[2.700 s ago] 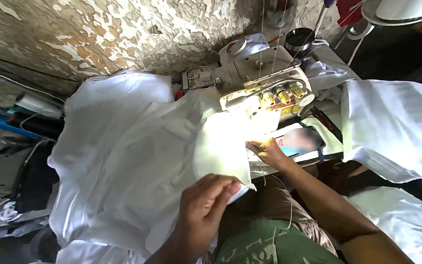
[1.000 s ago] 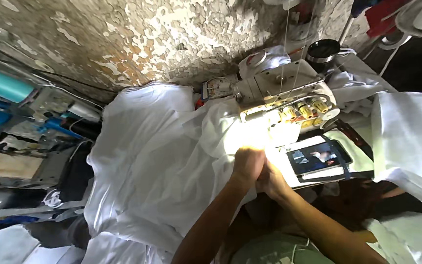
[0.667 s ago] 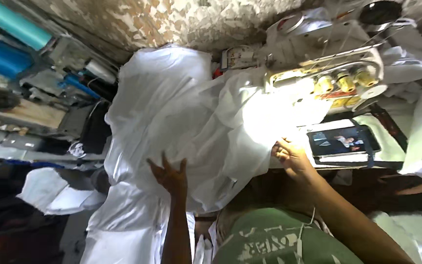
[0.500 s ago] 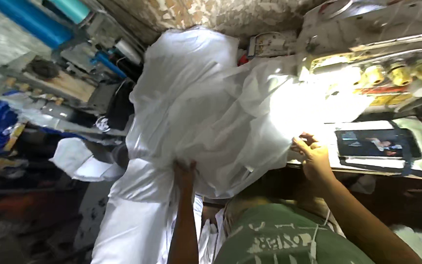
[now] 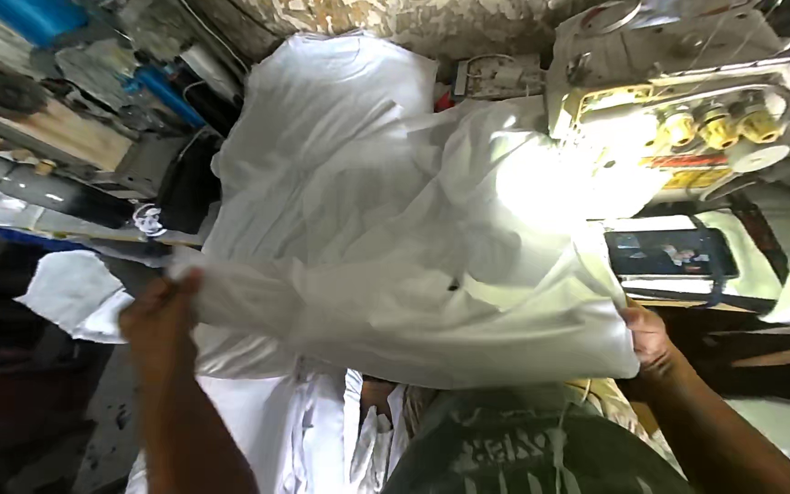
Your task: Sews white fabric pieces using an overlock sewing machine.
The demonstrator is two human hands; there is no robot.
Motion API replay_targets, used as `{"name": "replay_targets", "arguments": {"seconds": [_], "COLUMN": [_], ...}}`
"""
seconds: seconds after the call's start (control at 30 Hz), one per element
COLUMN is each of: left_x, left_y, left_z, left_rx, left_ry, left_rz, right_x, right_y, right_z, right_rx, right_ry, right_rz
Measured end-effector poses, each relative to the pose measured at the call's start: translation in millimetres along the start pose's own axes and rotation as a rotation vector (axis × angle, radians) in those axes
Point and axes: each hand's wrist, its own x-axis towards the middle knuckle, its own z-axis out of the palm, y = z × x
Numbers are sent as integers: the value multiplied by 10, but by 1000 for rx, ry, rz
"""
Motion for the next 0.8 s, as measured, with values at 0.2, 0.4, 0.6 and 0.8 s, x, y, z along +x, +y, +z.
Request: {"name": "replay_targets", "arguments": {"seconds": [0.2, 0.4, 0.6, 0.8], "left_x": [875, 378, -145, -268], "left_y": [263, 403, 82, -206], "left_z": [-312, -71, -749, -1329], "left_rx": [441, 182, 373, 548], "left_ry": [-134, -461, -460, -356], "left_rz": [-49, -77, -238, -399], "right_x": [178, 360, 900, 668], "right_y": [376, 495, 430, 306], "right_z": [10, 130, -29, 48], "right_rx": [-194, -318, -328, -33], "right_ry": [353, 659, 771, 288], "right_rz": [203, 245, 15, 146]}}
